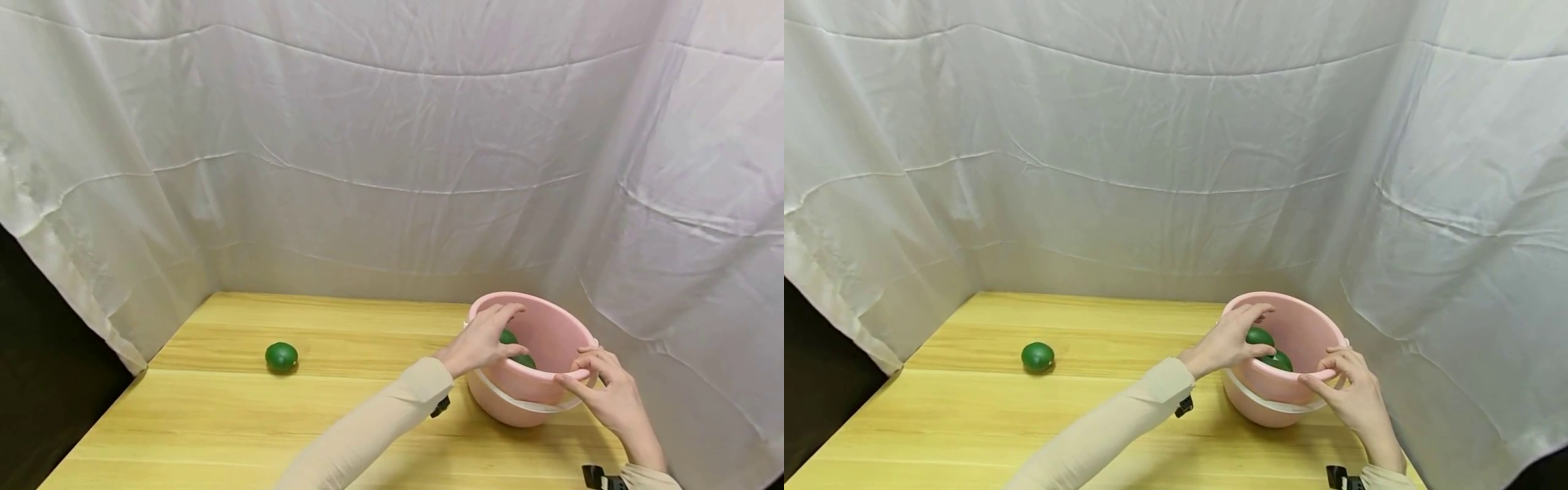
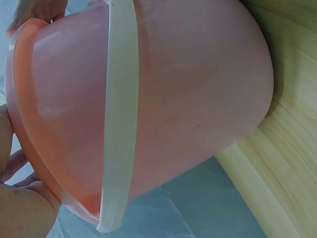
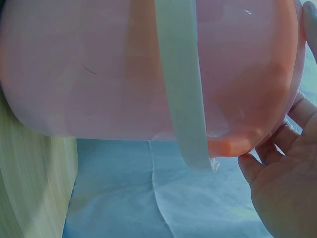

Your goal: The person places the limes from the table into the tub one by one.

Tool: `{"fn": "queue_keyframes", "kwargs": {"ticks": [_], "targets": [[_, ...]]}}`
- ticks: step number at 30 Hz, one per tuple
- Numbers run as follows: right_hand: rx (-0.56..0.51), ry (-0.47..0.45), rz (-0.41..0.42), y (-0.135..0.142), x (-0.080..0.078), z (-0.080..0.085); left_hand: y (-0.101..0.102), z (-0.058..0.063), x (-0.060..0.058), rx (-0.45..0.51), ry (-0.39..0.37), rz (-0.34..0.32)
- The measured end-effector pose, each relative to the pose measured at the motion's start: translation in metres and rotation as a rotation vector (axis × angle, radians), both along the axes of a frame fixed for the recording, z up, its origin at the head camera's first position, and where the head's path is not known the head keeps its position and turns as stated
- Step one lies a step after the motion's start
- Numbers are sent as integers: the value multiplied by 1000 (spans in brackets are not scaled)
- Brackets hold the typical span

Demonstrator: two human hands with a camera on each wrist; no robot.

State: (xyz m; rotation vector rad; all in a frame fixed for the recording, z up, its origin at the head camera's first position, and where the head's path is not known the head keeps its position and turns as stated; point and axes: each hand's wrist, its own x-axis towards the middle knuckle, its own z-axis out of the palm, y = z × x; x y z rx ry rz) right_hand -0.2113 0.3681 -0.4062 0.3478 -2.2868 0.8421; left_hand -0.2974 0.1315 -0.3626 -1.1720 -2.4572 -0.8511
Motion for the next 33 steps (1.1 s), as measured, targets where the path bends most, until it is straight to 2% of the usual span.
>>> {"fn": "queue_keyframes", "kwargs": {"ticks": [7,13,17,20,24,28,33], "targets": [[-4,-2,-1,-1,0,-1,-7,0,-3,17,35,-37],[-7,4,-4,-1,-1,-1,-19,9,-8,24,76,-70],[-12,15,-2,-1,-1,-1,-31,16,-12,47,40,-91],[-15,19,-1,-1,-1,0,-42,18,-15,74,-14,-89],[-13,20,4,-1,-2,0,-55,17,-19,66,-30,-69],[-17,15,-3,-1,-1,0,-66,14,-21,45,-7,-73],[-11,10,-6,0,-1,-1,-85,7,-21,68,-14,-81]]}}
